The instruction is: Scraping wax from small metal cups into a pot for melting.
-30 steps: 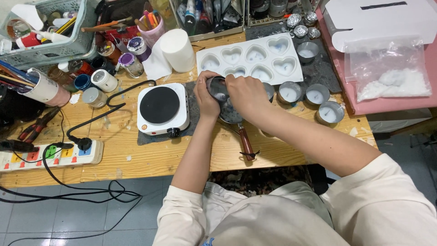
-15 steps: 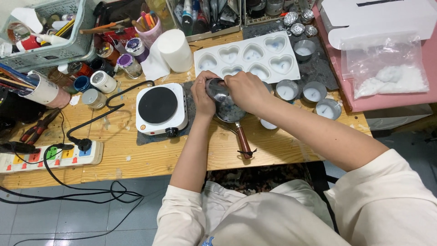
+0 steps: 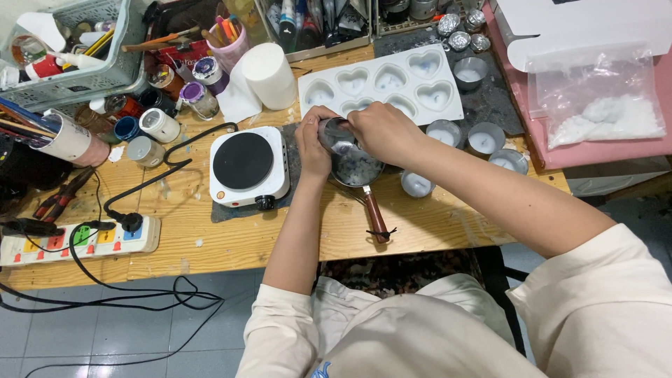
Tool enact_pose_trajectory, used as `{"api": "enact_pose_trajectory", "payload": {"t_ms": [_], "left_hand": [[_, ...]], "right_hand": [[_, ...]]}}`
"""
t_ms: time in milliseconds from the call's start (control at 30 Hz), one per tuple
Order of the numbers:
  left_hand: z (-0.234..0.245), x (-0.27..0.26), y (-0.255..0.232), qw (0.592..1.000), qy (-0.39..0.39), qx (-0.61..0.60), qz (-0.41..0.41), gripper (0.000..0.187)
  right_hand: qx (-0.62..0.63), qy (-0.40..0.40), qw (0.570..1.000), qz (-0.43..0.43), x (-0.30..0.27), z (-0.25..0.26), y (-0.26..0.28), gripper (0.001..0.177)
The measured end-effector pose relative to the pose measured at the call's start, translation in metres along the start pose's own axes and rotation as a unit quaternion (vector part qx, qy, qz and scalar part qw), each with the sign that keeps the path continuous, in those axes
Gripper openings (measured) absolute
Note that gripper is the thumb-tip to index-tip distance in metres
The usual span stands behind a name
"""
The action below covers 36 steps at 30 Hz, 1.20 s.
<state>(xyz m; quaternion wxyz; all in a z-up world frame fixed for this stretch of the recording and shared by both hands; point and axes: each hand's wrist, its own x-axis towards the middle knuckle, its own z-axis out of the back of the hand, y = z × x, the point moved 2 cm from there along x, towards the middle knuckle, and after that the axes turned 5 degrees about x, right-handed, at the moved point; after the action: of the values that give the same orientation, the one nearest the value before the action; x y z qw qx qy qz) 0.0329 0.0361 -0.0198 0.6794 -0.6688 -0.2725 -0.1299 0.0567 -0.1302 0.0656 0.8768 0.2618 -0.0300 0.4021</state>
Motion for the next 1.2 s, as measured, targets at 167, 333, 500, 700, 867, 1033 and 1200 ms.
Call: {"api": "enact_pose_trajectory", "payload": {"t_ms": [167,333,500,700,867,1033,1200], "left_hand": [[0.007,0.002,0.021,1.0,0.009,-0.02,0.005,0.051],[0.01,0.006,0.009,0.994,0.012,-0.093,0.058,0.053],[0.007,0.008,0.015,0.993,0.006,-0.089,0.081,0.05],[0.002,0.007,0.006,0.992,0.018,-0.088,0.087,0.05],[0.001,0.005,0.008,0.99,0.031,-0.101,0.088,0.05],[-0.005,0.004,-0.012,0.996,0.045,-0.059,0.052,0.051],[-0.007,0.002,-0.022,0.997,0.07,-0.022,0.01,0.051]], "right_hand": [[0.02,-0.016,0.999,0.026,-0.001,0.002,0.001,0.035],[0.026,0.03,0.999,0.031,-0.005,0.012,0.018,0.04],[-0.135,-0.041,0.989,0.049,-0.014,0.019,0.019,0.04],[-0.142,-0.064,0.987,0.034,-0.026,0.019,0.008,0.038],[-0.095,-0.073,0.993,0.0,-0.035,0.035,0.011,0.033],[0.037,-0.105,0.993,0.029,-0.042,0.049,0.012,0.023],[0.177,-0.036,0.982,0.059,-0.044,0.039,0.008,0.025]]}}
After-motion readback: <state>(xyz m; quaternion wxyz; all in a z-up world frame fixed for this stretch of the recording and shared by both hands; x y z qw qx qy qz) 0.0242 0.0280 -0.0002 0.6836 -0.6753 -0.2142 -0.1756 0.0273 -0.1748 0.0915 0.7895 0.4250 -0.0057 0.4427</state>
